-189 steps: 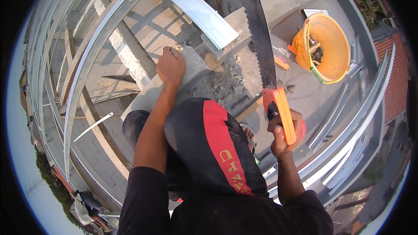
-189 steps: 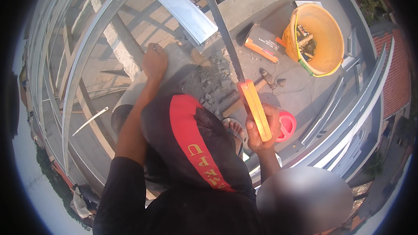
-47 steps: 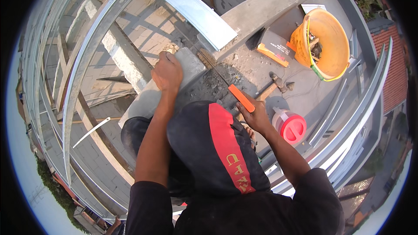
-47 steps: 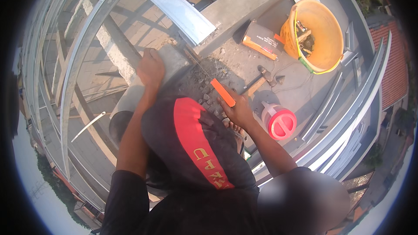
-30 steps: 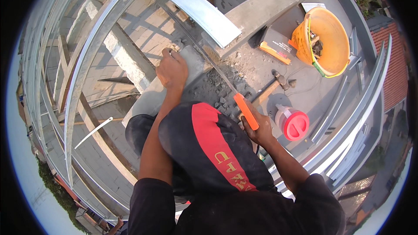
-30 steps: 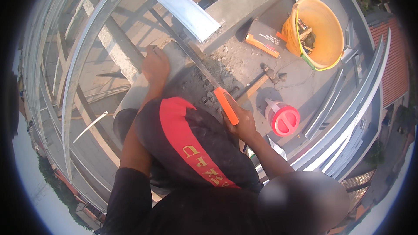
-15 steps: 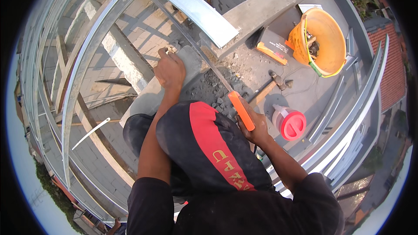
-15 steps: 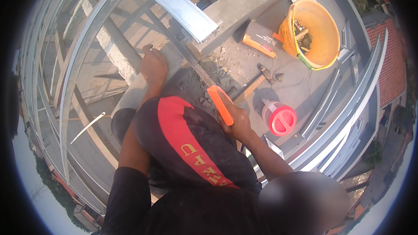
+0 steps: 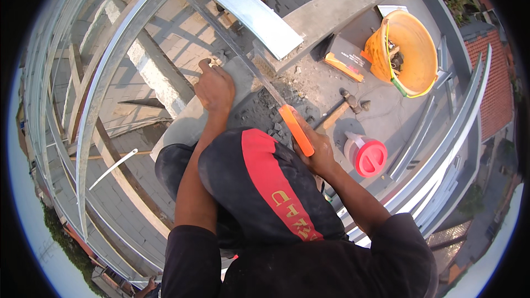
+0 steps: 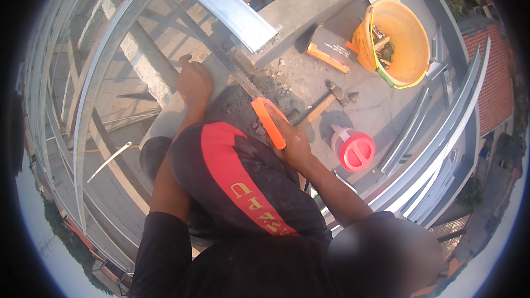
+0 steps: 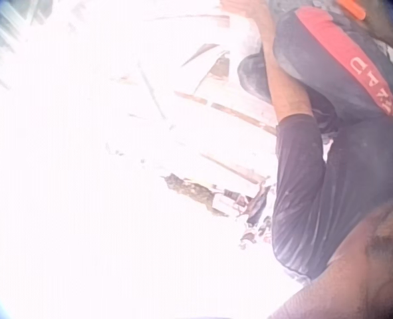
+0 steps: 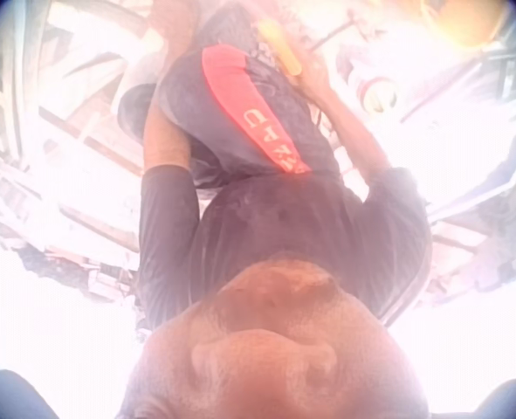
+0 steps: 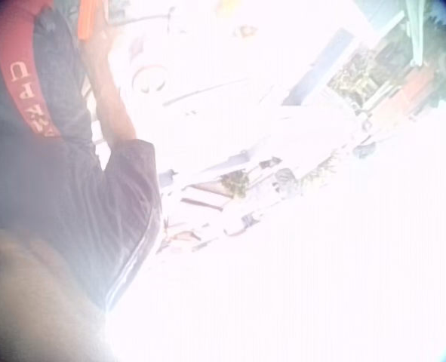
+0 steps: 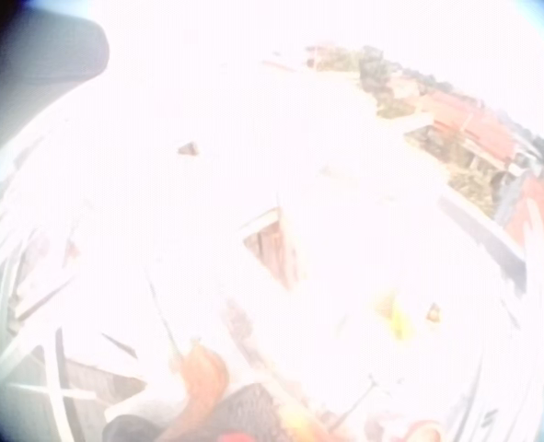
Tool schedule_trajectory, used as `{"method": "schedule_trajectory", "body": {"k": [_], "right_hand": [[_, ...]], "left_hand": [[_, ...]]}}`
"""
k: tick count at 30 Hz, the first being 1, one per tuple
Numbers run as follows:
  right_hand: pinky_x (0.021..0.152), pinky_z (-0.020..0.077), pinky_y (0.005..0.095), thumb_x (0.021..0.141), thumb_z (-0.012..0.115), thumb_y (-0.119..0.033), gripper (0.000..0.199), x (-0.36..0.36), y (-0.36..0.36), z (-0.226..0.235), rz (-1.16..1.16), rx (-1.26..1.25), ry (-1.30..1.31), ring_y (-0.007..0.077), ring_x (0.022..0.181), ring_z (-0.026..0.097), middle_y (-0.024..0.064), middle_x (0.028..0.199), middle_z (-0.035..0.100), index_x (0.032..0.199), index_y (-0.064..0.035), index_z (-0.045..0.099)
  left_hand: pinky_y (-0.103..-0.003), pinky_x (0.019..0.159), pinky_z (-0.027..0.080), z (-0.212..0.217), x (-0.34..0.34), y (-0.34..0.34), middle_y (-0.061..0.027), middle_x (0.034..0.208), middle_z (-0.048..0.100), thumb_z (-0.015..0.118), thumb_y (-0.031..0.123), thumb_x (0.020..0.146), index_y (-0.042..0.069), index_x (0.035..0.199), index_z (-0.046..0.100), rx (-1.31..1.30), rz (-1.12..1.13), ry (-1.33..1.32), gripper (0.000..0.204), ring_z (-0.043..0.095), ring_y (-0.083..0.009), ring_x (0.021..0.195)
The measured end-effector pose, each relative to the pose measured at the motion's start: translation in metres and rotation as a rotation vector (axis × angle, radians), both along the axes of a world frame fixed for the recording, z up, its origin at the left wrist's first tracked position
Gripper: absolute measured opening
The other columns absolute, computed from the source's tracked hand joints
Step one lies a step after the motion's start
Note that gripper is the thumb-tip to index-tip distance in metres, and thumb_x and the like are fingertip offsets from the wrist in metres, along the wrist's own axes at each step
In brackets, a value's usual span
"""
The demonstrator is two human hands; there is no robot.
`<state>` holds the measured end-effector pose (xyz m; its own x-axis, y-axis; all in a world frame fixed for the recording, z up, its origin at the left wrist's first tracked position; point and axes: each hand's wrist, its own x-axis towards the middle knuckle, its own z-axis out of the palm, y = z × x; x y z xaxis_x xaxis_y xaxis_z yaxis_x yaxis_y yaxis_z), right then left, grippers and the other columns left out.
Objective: The person sits on a rooftop and uses a hammer to break away concrete debris from a metal frame joint. They then position a long metal beam into the frame, use a hand saw to cut the beam, and fit the cut piece into the structure.
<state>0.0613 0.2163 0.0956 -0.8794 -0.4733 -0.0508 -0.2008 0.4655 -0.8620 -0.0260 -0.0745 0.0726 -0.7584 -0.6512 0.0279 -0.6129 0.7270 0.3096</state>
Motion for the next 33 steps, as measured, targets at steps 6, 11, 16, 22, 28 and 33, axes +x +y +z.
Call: {"method": "schedule_trajectory", "body": {"k": [6,11,16,22,28,33], "right_hand": [[0.068,0.0563,0.0488,0.089,0.071,-0.013,0.073,-0.013,-0.016,-0.040,-0.001,0.345,0.001,0.0418,0.078,0.070,0.0213,0.100,0.072,0.157,-0.0111,0.042],[0.067,0.0563,0.0501,0.088,0.070,-0.012,0.073,-0.016,-0.020,-0.005,0.012,0.063,0.004,0.0437,0.074,0.069,0.0226,0.087,0.072,0.156,-0.0123,0.042],[0.069,0.0560,0.0530,0.088,0.069,-0.013,0.070,-0.027,-0.017,-0.027,0.010,0.205,0.032,0.0457,0.073,0.069,0.0239,0.080,0.070,0.154,-0.0113,0.045],[0.071,0.0559,0.0535,0.088,0.069,-0.012,0.074,-0.030,-0.034,0.000,-0.013,0.200,-0.091,0.0458,0.077,0.069,0.0239,0.082,0.070,0.156,-0.0117,0.041],[0.073,0.0561,0.0542,0.086,0.070,-0.011,0.075,-0.029,-0.025,-0.006,0.069,0.189,0.038,0.0452,0.080,0.069,0.0250,0.089,0.071,0.155,-0.0105,0.043],[0.073,0.0561,0.0540,0.084,0.071,-0.011,0.074,-0.038,-0.038,-0.007,-0.006,0.312,-0.109,0.0454,0.079,0.069,0.0250,0.092,0.072,0.154,-0.0108,0.046]], "left_hand": [[-0.052,0.083,0.050,0.008,0.000,0.006,-0.0255,0.082,0.073,0.051,0.021,0.101,0.003,0.124,0.053,0.032,-0.003,0.009,0.029,0.072,-0.0429,0.078],[-0.053,0.080,0.051,0.003,0.002,0.000,-0.0261,0.082,0.073,0.051,0.021,0.100,0.002,0.123,0.053,0.003,-0.003,0.023,0.029,0.072,-0.0436,0.078],[-0.054,0.080,0.051,0.006,-0.001,0.006,-0.0265,0.081,0.073,0.051,0.020,0.100,0.001,0.123,0.053,0.024,-0.030,0.039,0.030,0.071,-0.0440,0.077],[-0.053,0.081,0.051,-0.003,0.003,-0.002,-0.0262,0.081,0.072,0.052,0.020,0.099,0.001,0.123,0.053,-0.005,-0.025,0.052,0.031,0.072,-0.0442,0.078],[-0.053,0.081,0.051,0.002,0.001,0.004,-0.0262,0.081,0.072,0.052,0.019,0.099,0.001,0.124,0.052,0.005,-0.032,0.038,0.031,0.072,-0.0440,0.078],[-0.053,0.081,0.051,0.003,0.000,0.002,-0.0265,0.081,0.072,0.051,0.019,0.099,0.001,0.123,0.052,0.027,-0.035,0.046,0.030,0.072,-0.0437,0.079]]}}
